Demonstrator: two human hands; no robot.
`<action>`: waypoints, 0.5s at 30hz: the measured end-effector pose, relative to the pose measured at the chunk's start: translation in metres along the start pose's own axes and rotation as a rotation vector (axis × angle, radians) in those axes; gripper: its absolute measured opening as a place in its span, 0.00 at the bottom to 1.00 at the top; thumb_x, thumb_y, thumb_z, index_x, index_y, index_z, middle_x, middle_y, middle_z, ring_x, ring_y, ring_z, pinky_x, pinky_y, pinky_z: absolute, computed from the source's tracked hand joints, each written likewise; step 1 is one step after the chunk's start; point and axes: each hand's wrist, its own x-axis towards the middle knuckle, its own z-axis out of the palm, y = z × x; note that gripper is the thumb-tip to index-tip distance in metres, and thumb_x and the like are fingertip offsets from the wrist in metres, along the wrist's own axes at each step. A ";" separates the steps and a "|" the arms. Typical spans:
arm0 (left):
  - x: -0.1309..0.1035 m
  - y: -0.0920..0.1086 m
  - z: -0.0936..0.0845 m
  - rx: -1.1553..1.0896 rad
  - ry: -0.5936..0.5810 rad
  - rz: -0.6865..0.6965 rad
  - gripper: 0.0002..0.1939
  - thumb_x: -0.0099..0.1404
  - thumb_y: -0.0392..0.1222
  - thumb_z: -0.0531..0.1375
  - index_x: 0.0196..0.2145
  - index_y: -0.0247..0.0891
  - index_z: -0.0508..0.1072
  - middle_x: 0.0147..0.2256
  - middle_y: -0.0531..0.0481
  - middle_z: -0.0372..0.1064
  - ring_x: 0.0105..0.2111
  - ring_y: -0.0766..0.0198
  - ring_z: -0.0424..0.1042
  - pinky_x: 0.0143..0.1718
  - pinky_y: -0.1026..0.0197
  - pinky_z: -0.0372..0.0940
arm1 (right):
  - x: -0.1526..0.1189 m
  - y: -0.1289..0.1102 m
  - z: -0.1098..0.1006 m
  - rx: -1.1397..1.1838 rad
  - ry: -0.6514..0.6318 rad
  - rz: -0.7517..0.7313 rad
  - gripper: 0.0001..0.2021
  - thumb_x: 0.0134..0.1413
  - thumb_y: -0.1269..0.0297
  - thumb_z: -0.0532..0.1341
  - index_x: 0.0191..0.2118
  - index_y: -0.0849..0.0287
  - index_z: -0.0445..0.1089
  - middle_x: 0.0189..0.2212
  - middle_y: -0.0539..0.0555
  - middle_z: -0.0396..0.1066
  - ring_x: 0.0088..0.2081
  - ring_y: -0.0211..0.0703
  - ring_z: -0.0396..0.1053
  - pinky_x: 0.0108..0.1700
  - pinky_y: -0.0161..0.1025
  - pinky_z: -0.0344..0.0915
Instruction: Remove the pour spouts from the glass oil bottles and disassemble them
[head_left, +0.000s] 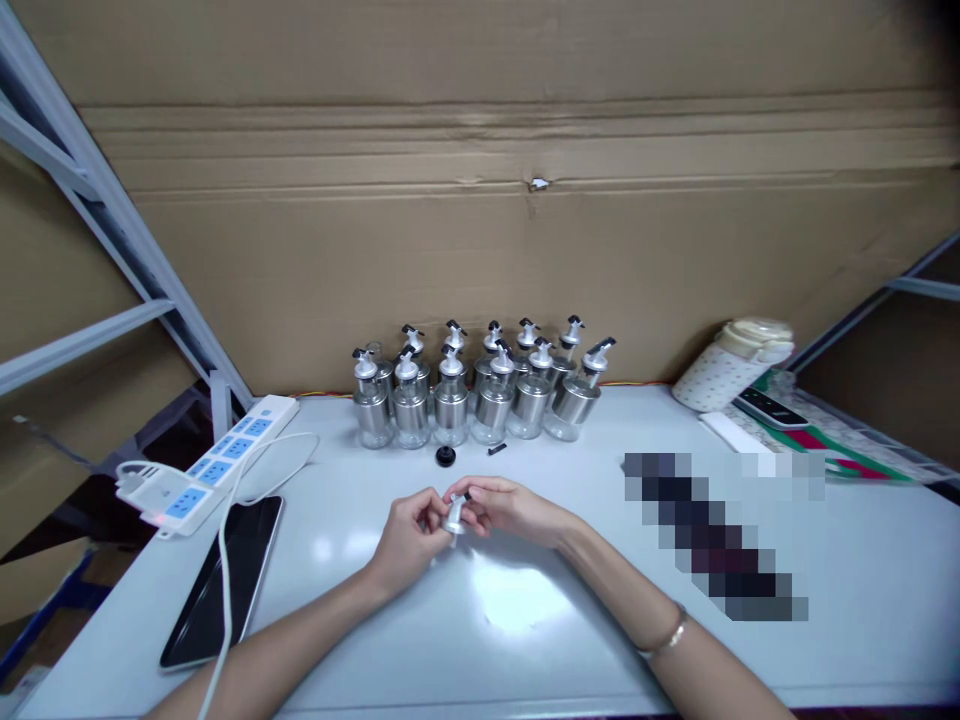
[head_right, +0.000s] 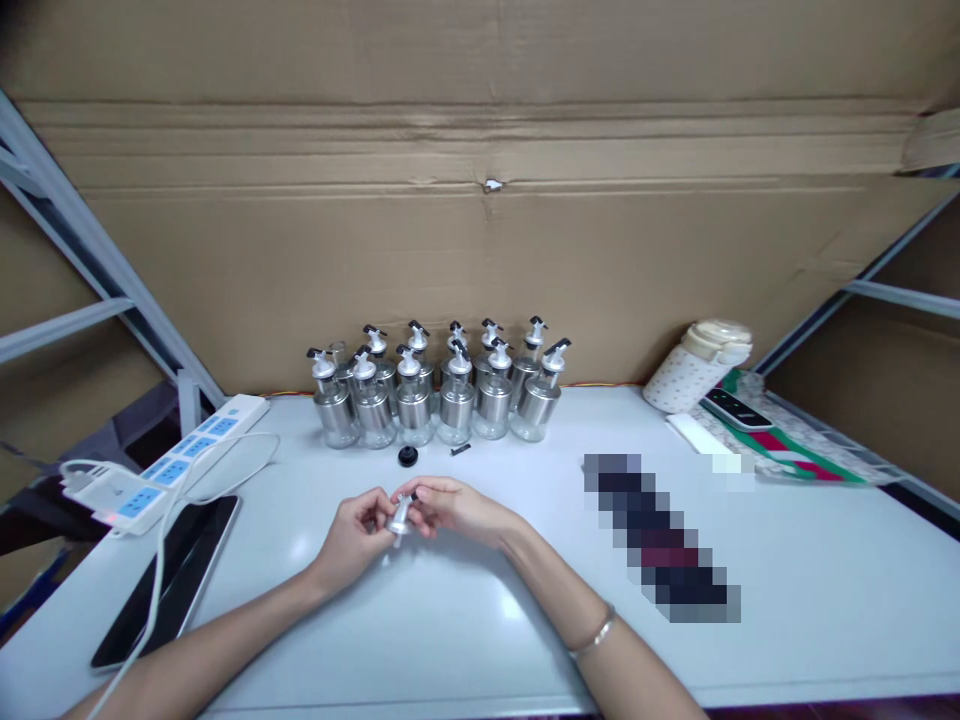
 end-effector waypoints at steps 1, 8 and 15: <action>-0.001 0.000 0.000 0.004 -0.008 0.001 0.05 0.47 0.36 0.59 0.20 0.36 0.63 0.15 0.61 0.53 0.18 0.73 0.52 0.22 0.69 0.49 | 0.000 0.000 0.000 0.016 -0.015 0.003 0.20 0.45 0.51 0.67 0.38 0.62 0.72 0.22 0.46 0.61 0.24 0.32 0.59 0.30 0.34 0.54; 0.003 -0.004 0.001 -0.029 -0.002 -0.012 0.06 0.49 0.38 0.60 0.22 0.36 0.64 0.17 0.58 0.57 0.20 0.71 0.56 0.24 0.68 0.53 | 0.001 0.000 0.007 -0.008 0.065 -0.068 0.21 0.42 0.48 0.68 0.36 0.61 0.69 0.24 0.47 0.63 0.25 0.32 0.57 0.33 0.34 0.54; 0.006 -0.004 0.000 -0.063 -0.043 -0.038 0.09 0.55 0.43 0.60 0.27 0.35 0.66 0.20 0.58 0.57 0.21 0.71 0.56 0.25 0.68 0.52 | 0.007 0.004 0.012 -0.292 0.201 -0.192 0.20 0.44 0.47 0.66 0.32 0.60 0.67 0.27 0.48 0.64 0.30 0.35 0.61 0.37 0.35 0.56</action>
